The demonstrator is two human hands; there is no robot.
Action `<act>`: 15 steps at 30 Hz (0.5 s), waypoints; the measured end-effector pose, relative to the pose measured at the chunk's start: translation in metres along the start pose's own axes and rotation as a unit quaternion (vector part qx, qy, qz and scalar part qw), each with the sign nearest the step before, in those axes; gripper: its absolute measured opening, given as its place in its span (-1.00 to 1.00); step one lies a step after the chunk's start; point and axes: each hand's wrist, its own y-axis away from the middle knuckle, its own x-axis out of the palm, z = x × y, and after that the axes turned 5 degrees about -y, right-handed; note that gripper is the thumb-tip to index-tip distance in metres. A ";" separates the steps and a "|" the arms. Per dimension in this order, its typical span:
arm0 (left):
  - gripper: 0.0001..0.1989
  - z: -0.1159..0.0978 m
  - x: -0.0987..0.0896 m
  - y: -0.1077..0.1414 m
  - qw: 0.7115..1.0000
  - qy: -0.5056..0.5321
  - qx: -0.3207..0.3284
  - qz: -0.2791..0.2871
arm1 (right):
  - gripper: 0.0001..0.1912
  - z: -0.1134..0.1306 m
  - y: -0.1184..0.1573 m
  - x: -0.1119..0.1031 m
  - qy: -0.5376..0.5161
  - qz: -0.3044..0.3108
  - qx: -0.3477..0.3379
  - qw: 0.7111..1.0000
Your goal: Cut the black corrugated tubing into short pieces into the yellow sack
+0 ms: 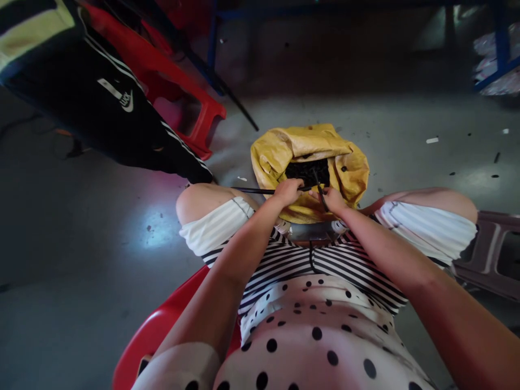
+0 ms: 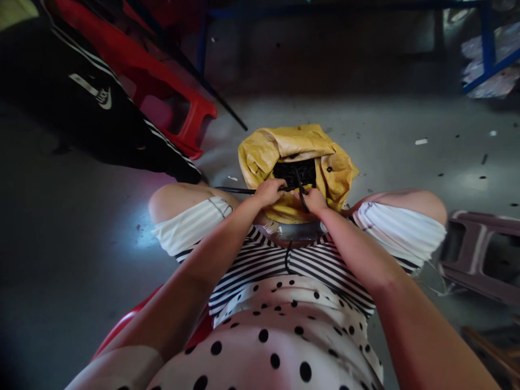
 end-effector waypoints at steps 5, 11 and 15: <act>-0.73 -0.004 0.010 -0.002 0.994 0.067 0.072 0.044 | -0.37 -0.003 -0.007 0.001 -0.199 -0.029 0.018 0.979; -0.70 0.015 -0.002 -0.011 0.998 0.051 -0.022 -0.019 | -0.64 -0.002 -0.007 -0.004 0.023 -0.047 0.014 0.999; -0.70 0.021 -0.013 -0.014 0.994 0.077 -0.044 -0.061 | -0.75 0.004 -0.004 -0.008 0.081 -0.015 0.012 0.997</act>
